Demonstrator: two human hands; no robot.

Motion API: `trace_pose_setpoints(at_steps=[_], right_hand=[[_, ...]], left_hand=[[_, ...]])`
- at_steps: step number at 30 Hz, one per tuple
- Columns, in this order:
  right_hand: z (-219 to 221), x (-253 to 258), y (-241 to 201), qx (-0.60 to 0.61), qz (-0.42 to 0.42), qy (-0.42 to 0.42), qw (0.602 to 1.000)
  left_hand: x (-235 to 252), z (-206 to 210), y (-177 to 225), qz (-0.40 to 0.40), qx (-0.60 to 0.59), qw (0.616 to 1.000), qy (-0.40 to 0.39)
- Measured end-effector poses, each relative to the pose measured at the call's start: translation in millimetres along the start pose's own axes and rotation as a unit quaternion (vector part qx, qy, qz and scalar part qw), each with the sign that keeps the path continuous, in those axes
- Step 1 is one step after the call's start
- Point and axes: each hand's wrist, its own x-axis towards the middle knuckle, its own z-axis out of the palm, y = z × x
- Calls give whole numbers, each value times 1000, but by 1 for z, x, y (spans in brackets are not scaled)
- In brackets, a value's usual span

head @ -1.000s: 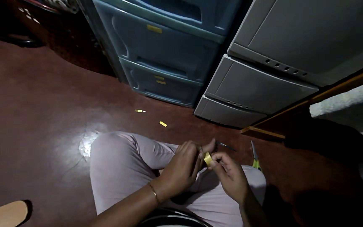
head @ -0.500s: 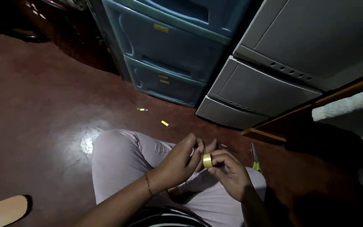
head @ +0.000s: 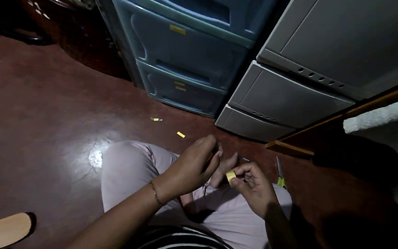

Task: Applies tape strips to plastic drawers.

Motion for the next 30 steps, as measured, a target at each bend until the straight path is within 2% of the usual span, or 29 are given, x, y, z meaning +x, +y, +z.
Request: trace_pose_setpoints(at_steps=[5,11,14,17,19,22,27,30], right_hand=[[-3,3,-4,-14,-10,-6,1000],[-6,2,-6,46,-14,-27,998],[-7,4,-7,31,-21,-39,999],[-9,7,-10,-7,10,-58,998],[-10,9,-11,-14,33,-64,997],[-9,11,-10,-25,25,-55,998],[-5,15,-19,51,45,-50,996],[-5,20,-18,16,35,-56,998]], left_hand=[[3,0,4,2,13,1000,9],[5,-2,3,-17,-58,998,-10],[6,0,7,-25,-100,994,-17],[7,1,11,-21,-124,992,-33],[8,2,13,-8,-114,993,-39],[10,-1,11,4,-104,994,-42],[14,-11,10,30,-87,994,-57],[17,-18,14,60,-43,995,-71]])
